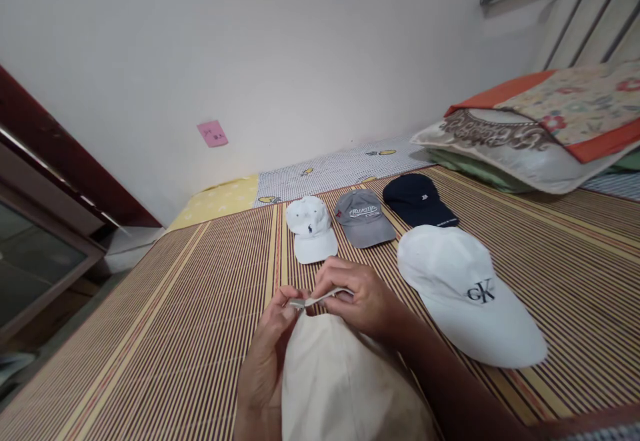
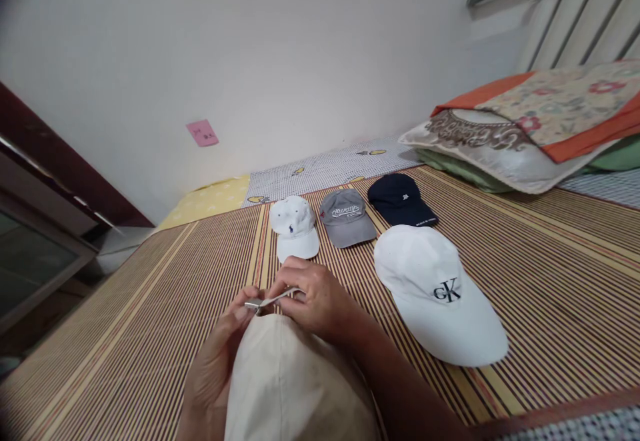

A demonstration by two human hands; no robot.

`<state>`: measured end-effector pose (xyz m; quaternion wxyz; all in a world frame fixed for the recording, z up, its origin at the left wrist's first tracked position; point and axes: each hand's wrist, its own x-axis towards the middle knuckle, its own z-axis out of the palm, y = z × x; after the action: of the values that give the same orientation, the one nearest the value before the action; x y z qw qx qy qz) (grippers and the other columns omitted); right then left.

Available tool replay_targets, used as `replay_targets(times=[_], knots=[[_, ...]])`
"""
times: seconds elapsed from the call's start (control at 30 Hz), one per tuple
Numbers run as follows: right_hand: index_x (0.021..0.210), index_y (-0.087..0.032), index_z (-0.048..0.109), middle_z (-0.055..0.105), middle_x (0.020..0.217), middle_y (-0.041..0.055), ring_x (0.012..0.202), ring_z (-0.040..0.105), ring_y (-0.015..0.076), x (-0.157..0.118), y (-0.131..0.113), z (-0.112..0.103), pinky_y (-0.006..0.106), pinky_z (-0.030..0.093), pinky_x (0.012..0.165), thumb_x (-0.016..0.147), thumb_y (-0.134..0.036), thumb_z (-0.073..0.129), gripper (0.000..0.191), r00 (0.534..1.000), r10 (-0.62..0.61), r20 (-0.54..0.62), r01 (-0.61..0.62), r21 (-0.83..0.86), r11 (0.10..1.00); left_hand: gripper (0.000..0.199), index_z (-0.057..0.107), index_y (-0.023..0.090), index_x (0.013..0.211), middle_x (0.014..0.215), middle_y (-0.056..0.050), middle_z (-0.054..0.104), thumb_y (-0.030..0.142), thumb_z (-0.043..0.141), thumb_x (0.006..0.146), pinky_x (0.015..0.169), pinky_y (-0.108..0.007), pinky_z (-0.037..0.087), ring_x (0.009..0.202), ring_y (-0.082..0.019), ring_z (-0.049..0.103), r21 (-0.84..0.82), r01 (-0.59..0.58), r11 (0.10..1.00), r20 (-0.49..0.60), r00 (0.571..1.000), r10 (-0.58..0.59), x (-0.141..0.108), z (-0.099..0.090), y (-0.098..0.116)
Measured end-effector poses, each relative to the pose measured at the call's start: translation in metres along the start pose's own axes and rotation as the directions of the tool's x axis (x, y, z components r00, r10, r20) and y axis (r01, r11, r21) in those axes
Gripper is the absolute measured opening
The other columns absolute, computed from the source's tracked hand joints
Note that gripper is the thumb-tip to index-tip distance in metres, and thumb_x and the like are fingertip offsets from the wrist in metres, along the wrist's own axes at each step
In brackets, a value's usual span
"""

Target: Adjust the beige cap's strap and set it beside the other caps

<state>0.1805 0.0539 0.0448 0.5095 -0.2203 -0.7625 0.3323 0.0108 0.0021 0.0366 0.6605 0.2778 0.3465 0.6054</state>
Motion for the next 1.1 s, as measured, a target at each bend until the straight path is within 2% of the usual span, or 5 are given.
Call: replay_targets(times=[0.17,0.33,0.6,0.83,1.1], knots=[[0.081,-0.016,0.075,0.065,0.083,0.0024,0.076,0.064,0.0145,0.0,0.002,0.0,0.024,0.044,0.064,0.077,0.003,0.062,0.024,1.0,-0.021,-0.015,0.021,-0.013,1.0,0.035,0.068,0.019,0.076,0.084,-0.001,0.07,0.034,0.094,0.06,0.074,-0.023,0.049,0.073,-0.012,0.061,0.138,-0.089,0.986,-0.024,0.995,0.093,0.009,-0.009,-0.003],[0.082,-0.018,0.074,0.066,0.084,0.0023,0.079,0.065,0.0155,-0.001,0.003,0.003,0.025,0.046,0.068,0.08,-0.001,0.066,0.019,0.999,-0.03,-0.01,0.03,-0.009,1.0,0.027,0.069,0.021,0.092,0.079,0.0,0.069,0.03,0.086,0.073,0.08,-0.028,0.052,0.069,-0.014,0.063,0.118,-0.013,0.993,-0.096,0.995,0.025,-0.006,-0.003,-0.003],[0.082,-0.019,0.073,0.066,0.087,0.0028,0.082,0.064,0.0167,-0.001,0.004,0.006,0.027,0.048,0.071,0.081,-0.002,0.065,0.019,1.0,-0.006,0.018,0.006,0.01,1.0,0.035,0.066,0.021,0.091,0.075,0.002,0.068,0.026,0.09,0.067,0.063,-0.02,0.05,0.063,-0.012,0.062,0.14,0.003,0.99,-0.097,0.995,0.011,-0.008,0.004,0.001],[0.082,-0.018,0.073,0.066,0.086,0.0028,0.08,0.065,0.0163,-0.001,0.005,0.004,0.027,0.048,0.07,0.08,-0.002,0.068,0.017,1.0,-0.014,-0.001,0.014,0.002,1.0,0.03,0.07,0.018,0.085,0.089,-0.002,0.076,0.023,0.092,0.065,0.073,-0.02,0.053,0.075,-0.013,0.069,0.141,-0.039,0.989,-0.128,0.99,0.057,-0.008,0.008,0.001],[0.091,-0.022,0.078,0.066,0.087,0.0023,0.082,0.065,0.0157,-0.001,0.003,0.001,0.025,0.05,0.069,0.084,-0.003,0.066,0.024,0.996,-0.079,0.044,0.079,-0.004,0.997,0.028,0.071,0.018,0.085,0.078,-0.002,0.075,0.025,0.092,0.067,0.066,-0.019,0.051,0.065,-0.012,0.067,0.135,0.023,0.991,-0.078,0.997,-0.013,-0.008,0.005,0.002]])
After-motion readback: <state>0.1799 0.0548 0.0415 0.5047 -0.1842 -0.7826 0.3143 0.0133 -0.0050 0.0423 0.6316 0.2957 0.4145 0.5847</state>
